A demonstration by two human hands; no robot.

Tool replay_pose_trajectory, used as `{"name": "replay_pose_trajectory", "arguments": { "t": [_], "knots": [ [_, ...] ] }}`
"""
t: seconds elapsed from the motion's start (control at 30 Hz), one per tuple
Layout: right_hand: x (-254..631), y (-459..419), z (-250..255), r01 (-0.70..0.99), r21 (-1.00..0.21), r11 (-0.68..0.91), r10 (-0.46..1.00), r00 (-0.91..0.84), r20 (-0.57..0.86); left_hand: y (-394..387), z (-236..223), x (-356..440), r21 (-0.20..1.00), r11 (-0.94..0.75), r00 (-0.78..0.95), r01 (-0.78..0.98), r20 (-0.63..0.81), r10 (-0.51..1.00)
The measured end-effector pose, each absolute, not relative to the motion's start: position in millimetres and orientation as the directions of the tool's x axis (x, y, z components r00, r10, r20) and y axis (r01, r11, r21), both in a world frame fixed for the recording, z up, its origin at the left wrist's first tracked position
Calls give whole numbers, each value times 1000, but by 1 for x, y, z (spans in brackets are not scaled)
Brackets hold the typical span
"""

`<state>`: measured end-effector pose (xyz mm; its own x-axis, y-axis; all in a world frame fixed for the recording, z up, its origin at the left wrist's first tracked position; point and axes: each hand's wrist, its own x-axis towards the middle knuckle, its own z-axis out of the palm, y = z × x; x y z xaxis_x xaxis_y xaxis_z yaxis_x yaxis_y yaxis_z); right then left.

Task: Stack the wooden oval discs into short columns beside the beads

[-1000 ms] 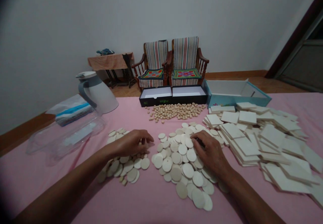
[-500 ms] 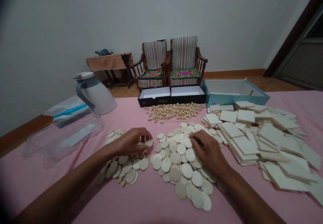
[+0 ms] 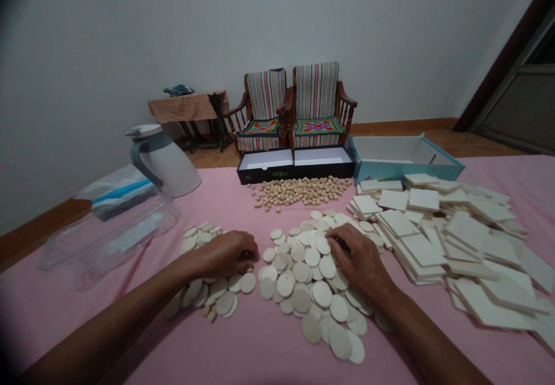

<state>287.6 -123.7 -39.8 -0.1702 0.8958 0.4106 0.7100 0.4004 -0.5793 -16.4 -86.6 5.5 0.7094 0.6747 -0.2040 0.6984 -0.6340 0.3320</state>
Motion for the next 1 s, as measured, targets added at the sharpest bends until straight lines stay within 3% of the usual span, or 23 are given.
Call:
{"name": "replay_pose_trajectory", "arguments": {
  "t": [0.27,0.33,0.47,0.53,0.6,0.77,1.0],
  "knots": [
    [288,-123,-42,700,-586,408,893,-172,417,-68,0,-14,300,-633,694,713,-181,697],
    [288,-123,-42,704,-581,409,891,-170,421,-53,-3,-14,311,-597,650,739,-97,754],
    [288,-123,-42,702,-578,416,888,-177,424,-24,-5,-19,334,-499,449,800,219,866],
    [288,-123,-41,699,-579,419,888,-183,422,-19,-2,-23,361,-481,396,799,286,873],
    [288,-122,-41,698,-582,417,890,-182,418,-23,2,-29,359,-500,451,788,214,866],
    [288,-122,-43,697,-587,412,891,-175,418,-49,9,-35,317,-604,668,731,-153,728],
    [288,-122,-43,704,-580,411,890,-173,421,-55,3,-30,219,-597,635,772,-212,743]
  ]
}}
